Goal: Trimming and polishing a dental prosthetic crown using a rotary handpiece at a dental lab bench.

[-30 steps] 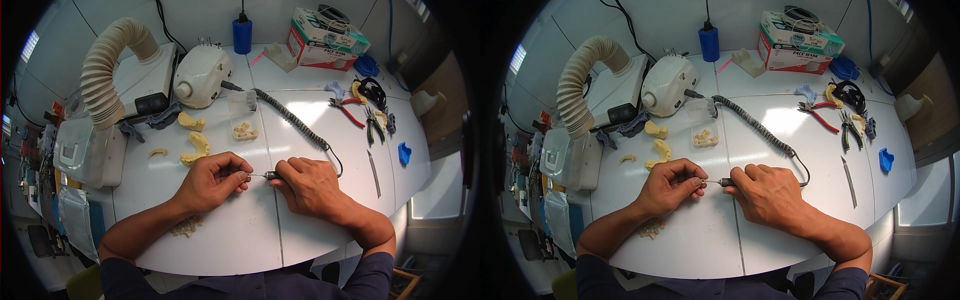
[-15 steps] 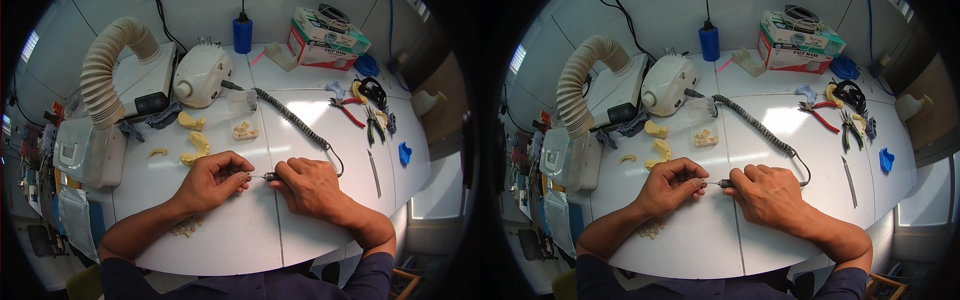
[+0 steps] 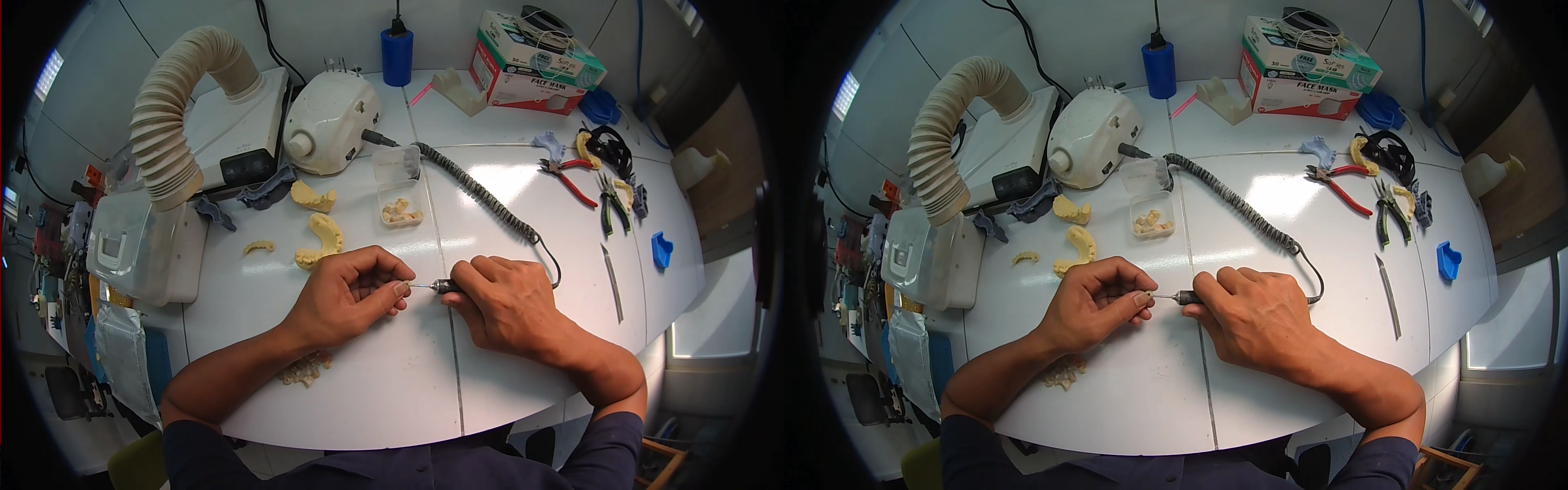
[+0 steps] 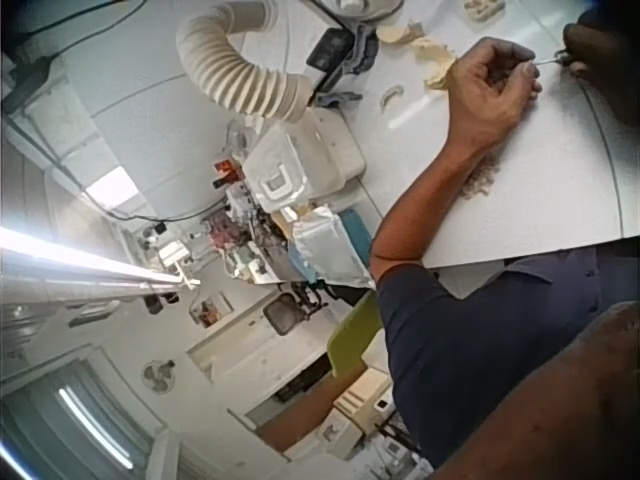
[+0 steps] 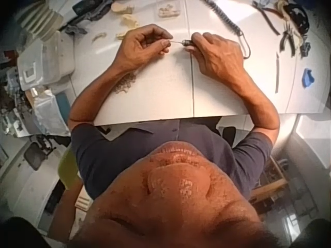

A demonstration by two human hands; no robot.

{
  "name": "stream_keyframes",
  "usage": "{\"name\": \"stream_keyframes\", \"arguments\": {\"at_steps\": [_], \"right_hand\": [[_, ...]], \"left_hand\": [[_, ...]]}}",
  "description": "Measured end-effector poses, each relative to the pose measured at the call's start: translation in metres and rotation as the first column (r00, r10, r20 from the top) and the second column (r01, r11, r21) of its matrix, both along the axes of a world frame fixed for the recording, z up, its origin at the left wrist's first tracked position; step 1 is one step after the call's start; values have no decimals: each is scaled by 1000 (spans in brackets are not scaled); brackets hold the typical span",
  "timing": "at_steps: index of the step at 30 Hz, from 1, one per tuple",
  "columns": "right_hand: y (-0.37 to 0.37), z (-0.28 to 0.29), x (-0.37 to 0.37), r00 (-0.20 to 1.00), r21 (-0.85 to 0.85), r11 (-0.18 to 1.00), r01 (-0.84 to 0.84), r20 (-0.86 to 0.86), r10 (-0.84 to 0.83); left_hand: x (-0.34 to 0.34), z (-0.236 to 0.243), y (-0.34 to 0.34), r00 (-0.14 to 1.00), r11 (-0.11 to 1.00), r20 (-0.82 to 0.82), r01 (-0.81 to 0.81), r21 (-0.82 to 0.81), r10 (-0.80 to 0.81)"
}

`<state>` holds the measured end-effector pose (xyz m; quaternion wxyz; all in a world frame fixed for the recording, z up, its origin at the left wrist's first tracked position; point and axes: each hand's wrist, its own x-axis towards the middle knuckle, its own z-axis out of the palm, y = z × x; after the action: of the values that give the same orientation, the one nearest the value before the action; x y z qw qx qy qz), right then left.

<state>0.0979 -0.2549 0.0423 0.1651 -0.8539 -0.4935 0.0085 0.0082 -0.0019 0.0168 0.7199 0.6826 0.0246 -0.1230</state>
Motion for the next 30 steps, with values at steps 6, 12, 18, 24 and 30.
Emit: {"name": "stream_keyframes", "arguments": {"at_steps": [6, 12, 18, 24, 30], "right_hand": [[1, 0, 0, 1000, -8, 1000, -2, 8, 2], [1, -1, -1, 1000, -6, 1000, -1, 13, 1], [1, 0, 0, 1000, -13, 1000, 0, 4, 0], [1, 1, 0, 1000, -20, 1000, -2, -6, 2], [1, 0, 0, 1000, -15, 1000, -5, 3, 5]], "left_hand": [[-1, -2, 1, 1000, 1000, -4, 1, -15, -1], [-1, -1, 1, 1000, 1000, -13, 3, -12, -4], [-1, -1, 1, 1000, 1000, -14, 10, -9, -10], [-1, -2, 2, 1000, 1000, -6, 11, -10, -11], [1, -5, 2, 1000, 999, 1, 21, -34, -21]]}}
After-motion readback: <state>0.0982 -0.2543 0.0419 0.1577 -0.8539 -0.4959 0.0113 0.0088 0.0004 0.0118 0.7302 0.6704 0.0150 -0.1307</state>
